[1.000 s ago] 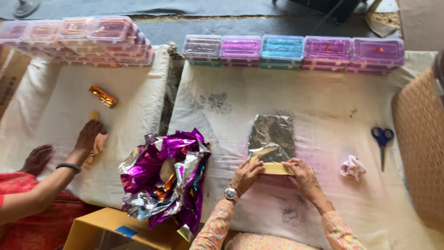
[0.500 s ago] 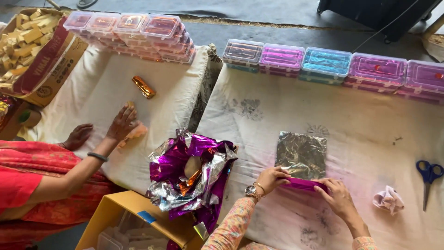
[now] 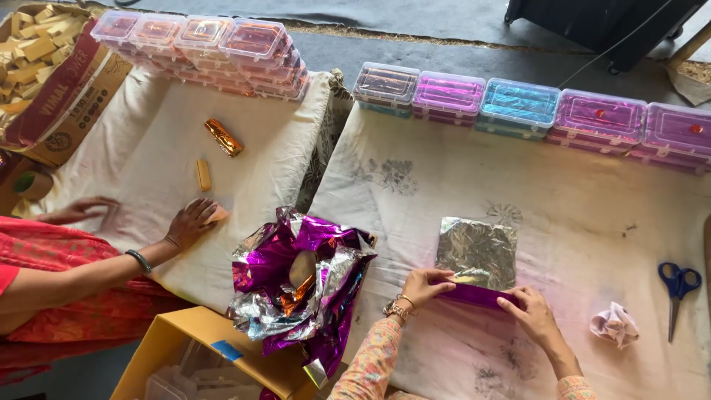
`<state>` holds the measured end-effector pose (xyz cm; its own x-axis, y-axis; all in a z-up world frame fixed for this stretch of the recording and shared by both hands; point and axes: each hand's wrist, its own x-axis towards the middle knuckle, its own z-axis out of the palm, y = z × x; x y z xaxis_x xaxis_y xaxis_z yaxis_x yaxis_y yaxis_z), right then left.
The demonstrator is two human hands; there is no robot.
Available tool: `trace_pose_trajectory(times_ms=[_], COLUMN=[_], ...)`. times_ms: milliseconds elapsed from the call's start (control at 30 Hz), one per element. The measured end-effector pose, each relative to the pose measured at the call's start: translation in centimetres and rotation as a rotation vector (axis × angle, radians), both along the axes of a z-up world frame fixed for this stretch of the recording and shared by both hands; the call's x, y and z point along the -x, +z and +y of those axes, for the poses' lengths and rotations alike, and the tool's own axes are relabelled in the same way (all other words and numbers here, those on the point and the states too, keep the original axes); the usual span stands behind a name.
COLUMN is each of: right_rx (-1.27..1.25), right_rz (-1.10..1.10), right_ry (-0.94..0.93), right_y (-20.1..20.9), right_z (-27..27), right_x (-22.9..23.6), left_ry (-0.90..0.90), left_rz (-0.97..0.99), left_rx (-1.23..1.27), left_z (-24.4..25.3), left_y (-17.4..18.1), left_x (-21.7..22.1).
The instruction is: The person wipes small wooden rectangular objects with a cloth and then wraps them in shiny purple foil. They handle the objects one by one, folding the foil around each item and placing the wrapped pieces on the table.
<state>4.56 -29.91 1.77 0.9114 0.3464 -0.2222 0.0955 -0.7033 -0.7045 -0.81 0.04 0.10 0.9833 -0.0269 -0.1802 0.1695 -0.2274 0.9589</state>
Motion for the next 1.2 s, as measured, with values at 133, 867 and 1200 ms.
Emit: trace_pose_trajectory(times_ms=[133, 867, 1200], right_rx=[0.027, 0.003, -0.006], right_rz=[0.077, 0.046, 0.074], right_ry=[-0.021, -0.006, 0.028], right_y=[0.3, -3.9, -0.6], right_z=[0.2, -0.8, -0.1], right_x=[-0.3, -1.4, -1.1], left_ry=[0.097, -0.165, -0.037], left_rz=[0.152, -0.717, -0.716], left_rx=[0.246, -0.861, -0.94], left_z=[-0.3, -6.9, -6.4], left_y=[1.0, 4.9, 4.8], left_x=[0.3, 3.2, 3.0])
